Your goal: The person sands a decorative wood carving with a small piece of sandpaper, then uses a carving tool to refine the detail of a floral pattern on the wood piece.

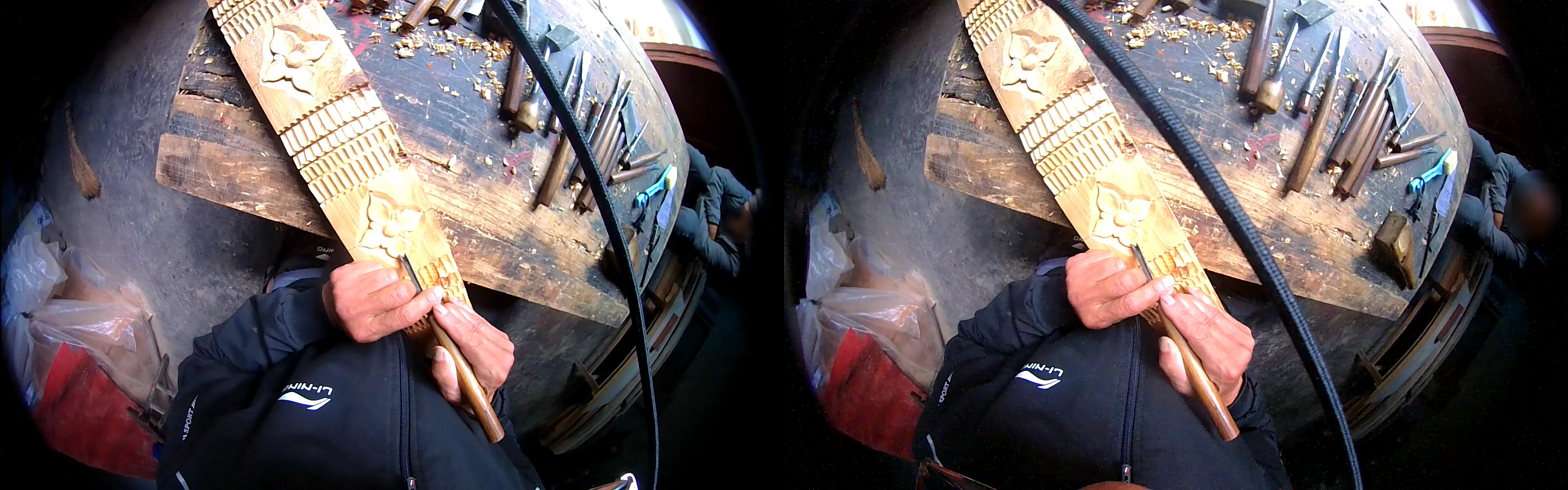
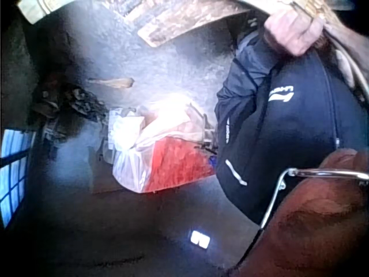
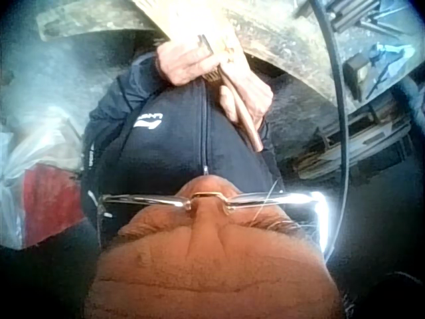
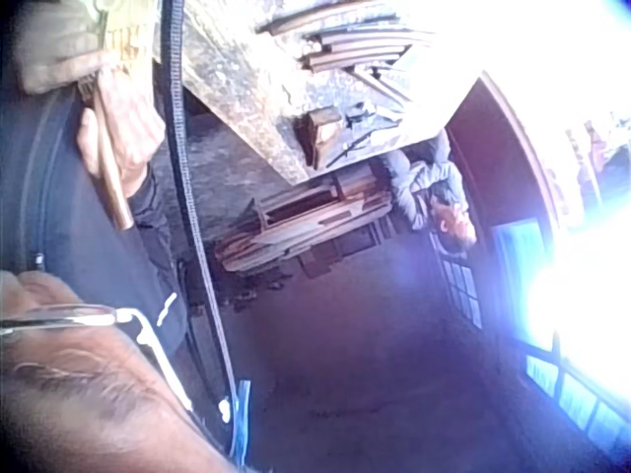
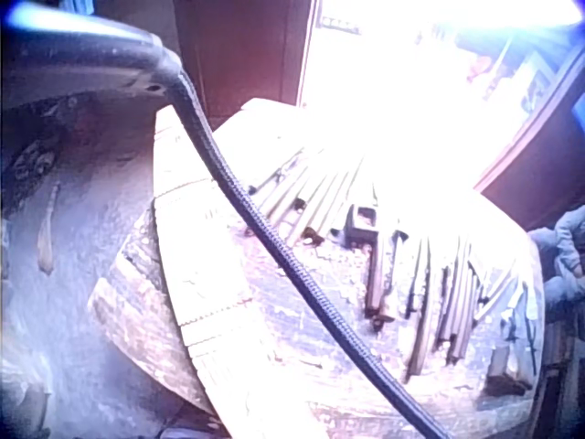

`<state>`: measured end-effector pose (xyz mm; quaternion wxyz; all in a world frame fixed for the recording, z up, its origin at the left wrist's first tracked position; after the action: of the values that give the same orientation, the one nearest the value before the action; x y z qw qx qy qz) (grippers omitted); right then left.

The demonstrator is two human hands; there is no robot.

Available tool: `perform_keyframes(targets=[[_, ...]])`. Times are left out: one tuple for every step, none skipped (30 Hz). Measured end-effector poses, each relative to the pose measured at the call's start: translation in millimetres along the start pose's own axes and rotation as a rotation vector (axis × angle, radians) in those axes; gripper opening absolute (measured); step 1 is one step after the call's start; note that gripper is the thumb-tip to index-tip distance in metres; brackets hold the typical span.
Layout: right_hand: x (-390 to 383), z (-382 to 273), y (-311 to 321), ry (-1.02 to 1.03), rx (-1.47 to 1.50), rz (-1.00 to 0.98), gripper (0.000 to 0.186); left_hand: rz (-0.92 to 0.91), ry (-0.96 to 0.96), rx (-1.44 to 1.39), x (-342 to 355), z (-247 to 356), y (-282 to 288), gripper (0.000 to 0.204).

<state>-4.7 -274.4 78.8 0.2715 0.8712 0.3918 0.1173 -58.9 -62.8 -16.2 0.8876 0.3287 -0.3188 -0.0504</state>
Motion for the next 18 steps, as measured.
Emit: perform_keyframes(targets=[[0, 1, 0, 0.004, 0.001, 0.002, 0.047, -0.009, 0.001, -0.003, 0, 0, 0, 0.051], [0, 1, 0, 0.008, 0.004, 0.004, 0.047, 0.001, 0.0, -0.003, 0, 0, 0, 0.051], [-1, 2, 0, 0.011, 0.006, 0.006, 0.047, 0.011, -0.001, -0.004, 0, 0, -1, 0.051], [0, 0, 1, 0.005, -0.004, 0.0, 0.047, 0.023, -0.004, -0.007, 2, -1, 0, 0.051], [1, -2, 2, -0.001, -0.015, -0.006, 0.047, 0.023, -0.007, -0.011, 2, -2, 0, 0.052], [2, -3, 3, -0.004, -0.023, -0.014, 0.047, 0.022, -0.007, -0.011, 0, -2, -1, 0.052], [3, -5, 4, -0.014, -0.021, -0.017, 0.047, 0.022, -0.008, -0.011, -1, -2, -2, 0.053], [4, -6, 4, -0.023, -0.018, -0.02, 0.047, 0.025, -0.007, -0.017, -1, -2, -2, 0.053], [5, -7, 5, -0.037, -0.019, -0.022, 0.047, 0.03, -0.007, -0.028, -1, -2, -3, 0.054], [6, -9, 6, -0.052, -0.012, -0.025, 0.047, 0.035, -0.007, -0.039, -1, -2, -3, 0.055], [7, -12, 7, -0.067, -0.004, -0.028, 0.047, 0.026, -0.001, -0.044, -2, -2, -3, 0.055], [8, -13, 8, -0.08, 0.006, -0.032, 0.047, 0.015, 0.007, -0.045, -2, -2, -2, 0.056], [9, -13, 9, -0.089, 0.015, -0.033, 0.047, 0.004, 0.015, -0.047, -2, -1, -1, 0.056], [10, -13, 9, -0.097, 0.024, -0.035, 0.047, 0.005, 0.017, -0.046, -1, -1, 0, 0.056], [11, -13, 10, -0.107, 0.031, -0.036, 0.047, 0.008, 0.019, -0.047, -1, -2, 0, 0.057], [11, -13, 10, -0.105, 0.031, -0.035, 0.047, 0.011, 0.021, -0.048, 0, -2, 0, 0.057], [12, -13, 9, -0.102, 0.031, -0.035, 0.047, 0.016, 0.02, -0.043, -1, -2, 0, 0.057], [13, -13, 10, -0.102, 0.031, -0.034, 0.046, 0.021, 0.019, -0.039, 0, -2, -1, 0.056]])
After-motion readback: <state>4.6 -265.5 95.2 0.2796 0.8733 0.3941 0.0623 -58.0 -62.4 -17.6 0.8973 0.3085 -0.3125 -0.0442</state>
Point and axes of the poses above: each hand's wrist, its own x-axis towards the middle knuckle, its own y-axis out of the back of the hand, z = x × y, the point moved 2 cm from there along x, towards the middle knuckle, and after that the axes turned 9 degrees about -z, right-handed, at the moved point
